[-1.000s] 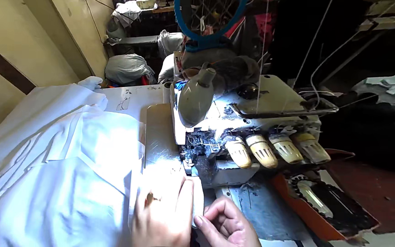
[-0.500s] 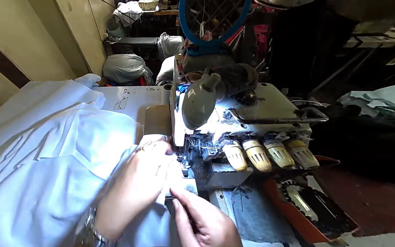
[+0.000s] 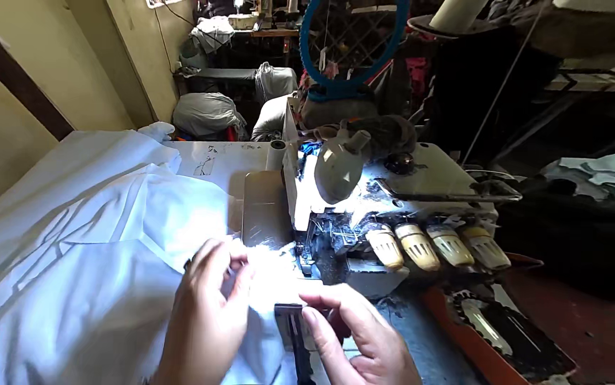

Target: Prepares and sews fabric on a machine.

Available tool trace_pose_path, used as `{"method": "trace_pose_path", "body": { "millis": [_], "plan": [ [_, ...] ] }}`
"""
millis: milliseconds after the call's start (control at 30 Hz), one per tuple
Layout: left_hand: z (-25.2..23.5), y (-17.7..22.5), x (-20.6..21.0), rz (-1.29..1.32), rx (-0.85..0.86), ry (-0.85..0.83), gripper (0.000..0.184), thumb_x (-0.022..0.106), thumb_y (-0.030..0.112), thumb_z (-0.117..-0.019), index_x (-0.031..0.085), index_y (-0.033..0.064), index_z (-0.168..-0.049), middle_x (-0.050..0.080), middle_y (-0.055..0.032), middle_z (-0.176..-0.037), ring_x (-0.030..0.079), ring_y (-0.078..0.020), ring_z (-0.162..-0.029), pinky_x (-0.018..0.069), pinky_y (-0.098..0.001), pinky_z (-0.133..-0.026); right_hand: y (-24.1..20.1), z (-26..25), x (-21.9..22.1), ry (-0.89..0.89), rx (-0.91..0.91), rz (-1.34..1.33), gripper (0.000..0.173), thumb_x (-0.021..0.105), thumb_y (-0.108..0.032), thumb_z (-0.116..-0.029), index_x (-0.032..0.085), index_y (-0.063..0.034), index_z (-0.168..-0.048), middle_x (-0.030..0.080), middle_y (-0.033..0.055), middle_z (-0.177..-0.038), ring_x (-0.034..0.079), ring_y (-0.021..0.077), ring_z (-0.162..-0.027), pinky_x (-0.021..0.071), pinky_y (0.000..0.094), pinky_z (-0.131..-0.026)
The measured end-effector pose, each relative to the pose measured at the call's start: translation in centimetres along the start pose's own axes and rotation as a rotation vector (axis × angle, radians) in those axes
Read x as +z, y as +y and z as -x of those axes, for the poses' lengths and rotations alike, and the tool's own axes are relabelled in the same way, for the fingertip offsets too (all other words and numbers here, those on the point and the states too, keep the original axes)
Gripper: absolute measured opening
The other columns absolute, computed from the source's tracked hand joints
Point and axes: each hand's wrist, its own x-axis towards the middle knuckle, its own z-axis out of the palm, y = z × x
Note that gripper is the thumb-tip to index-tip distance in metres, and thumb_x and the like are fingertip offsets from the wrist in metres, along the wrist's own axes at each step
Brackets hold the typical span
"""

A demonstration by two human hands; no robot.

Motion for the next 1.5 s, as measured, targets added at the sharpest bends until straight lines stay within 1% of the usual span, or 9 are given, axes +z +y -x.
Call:
{"method": "trace_pose_path", "body": {
  "millis": [100, 267, 467, 633, 900, 1000, 1200, 1333, 1500],
  "plan": [
    [2.2, 3.7, -2.1, 0.189, -0.037, -0.212, 0.015, 0.069, 0.016, -0.0953, 0.071, 0.0014, -0.094, 0.067, -0.0065, -0.086, 0.060, -0.0040, -0.078, 0.0493, -0.0167, -0.070, 0.7, -0.1, -0.2, -0.099, -0.101, -0.112, 0.009, 0.058, 0.005, -0.0936, 0.065, 0.0020, -0.098, 0.065, 0.0217, -0.130, 0.068, 0.0074, -0.098, 0.0559, 0.0182, -0.080],
    [3.5, 5.7, -0.5, 0.294, -0.107, -0.451, 0.015, 0.063, 0.013, -0.0989, 0.073, 0.0007, -0.098, 0.067, -0.0117, -0.089, 0.065, -0.0131, -0.077, 0.0554, -0.0269, -0.070, 2.0, 0.7, -1.9, -0.195, -0.018, 0.043, 0.015, 0.052, 0.010, -0.0866, 0.065, 0.0020, -0.084, 0.066, 0.0131, -0.089, 0.066, 0.0160, -0.084, 0.0549, 0.0272, -0.073],
    [1.8, 3.9, 2.3, 0.357, -0.010, -0.090, 0.011, 0.065, 0.007, -0.0949, 0.071, -0.0013, -0.097, 0.070, -0.0075, -0.096, 0.066, -0.0045, -0.095, 0.0547, -0.0175, -0.088, 2.7, 0.3, -3.6, 0.010, -0.059, 0.294, 0.017, 0.050, 0.009, -0.0878, 0.064, 0.0033, -0.093, 0.071, 0.0160, -0.100, 0.070, 0.0173, -0.087, 0.0582, 0.0283, -0.076],
    [-1.1, -0.4, 2.5, -0.181, 0.088, -0.421, 0.044, 0.042, 0.036, -0.1055, 0.066, 0.0156, -0.136, 0.061, -0.0008, -0.144, 0.051, -0.0180, -0.140, 0.0378, -0.0495, -0.118, 3.4, 1.6, -3.5, 0.062, -0.154, 0.159, 0.012, 0.050, 0.002, -0.0987, 0.062, 0.0020, -0.102, 0.067, 0.0185, -0.103, 0.066, 0.0131, -0.098, 0.0538, 0.0208, -0.086],
    [-10.5, 0.7, 4.5, -0.372, 0.037, -0.556, 0.042, 0.049, 0.017, -0.1073, 0.053, 0.0022, -0.146, 0.050, -0.0155, -0.154, 0.043, -0.0307, -0.146, 0.0259, -0.0574, -0.121, 3.5, 2.3, -0.8, 0.072, -0.167, 0.346, 0.023, 0.061, -0.005, -0.0942, 0.080, -0.0107, -0.105, 0.063, 0.0137, -0.091, 0.058, 0.0211, -0.089, 0.0468, 0.0276, -0.083],
    [-10.8, -7.3, 11.2, -0.348, 0.361, -0.113, 0.044, 0.040, 0.036, -0.1059, 0.065, 0.0131, -0.134, 0.064, -0.0082, -0.138, 0.056, -0.0257, -0.135, 0.0325, -0.0635, -0.117, 3.6, 2.1, -0.7, 0.092, -0.131, 0.459, 0.027, 0.060, -0.004, -0.0922, 0.081, -0.0135, -0.105, 0.061, 0.0123, -0.088, 0.057, 0.0205, -0.087, 0.0462, 0.0266, -0.079],
    [-8.8, -2.0, 3.2, -0.172, 0.144, -0.232, 0.040, 0.060, 0.021, -0.1022, 0.058, 0.0079, -0.140, 0.052, -0.0099, -0.150, 0.052, -0.0247, -0.137, 0.0395, -0.0522, -0.115, 2.2, 4.1, 0.5, 0.026, -0.165, 0.365, 0.018, 0.063, -0.013, -0.0963, 0.077, -0.0091, -0.108, 0.067, 0.0133, -0.094, 0.063, 0.0245, -0.091, 0.0510, 0.0334, -0.085],
    [-3.2, -1.5, 0.0, 0.007, 0.256, 0.029, 0.020, 0.059, 0.011, -0.0970, 0.068, 0.0031, -0.113, 0.067, -0.0062, -0.116, 0.062, -0.0107, -0.111, 0.0540, -0.0263, -0.094, 2.3, 7.2, 5.2, -0.187, -0.166, 0.463, 0.036, 0.067, -0.041, -0.0963, 0.077, -0.0102, -0.112, 0.073, 0.0149, -0.104, 0.069, 0.0344, -0.093, 0.0534, 0.0507, -0.084],
    [4.0, -2.2, -3.0, 0.041, 0.431, -0.182, 0.022, 0.047, 0.016, -0.1047, 0.065, 0.0235, -0.116, 0.065, 0.0012, -0.119, 0.058, -0.0105, -0.121, 0.0442, -0.0267, -0.107, 1.9, 7.4, 4.2, -0.291, 0.125, -0.145, 0.015, 0.061, -0.003, -0.0962, 0.071, 0.0045, -0.104, 0.073, 0.0123, -0.101, 0.070, 0.0207, -0.096, 0.0554, 0.0410, -0.090]
  ]
}}
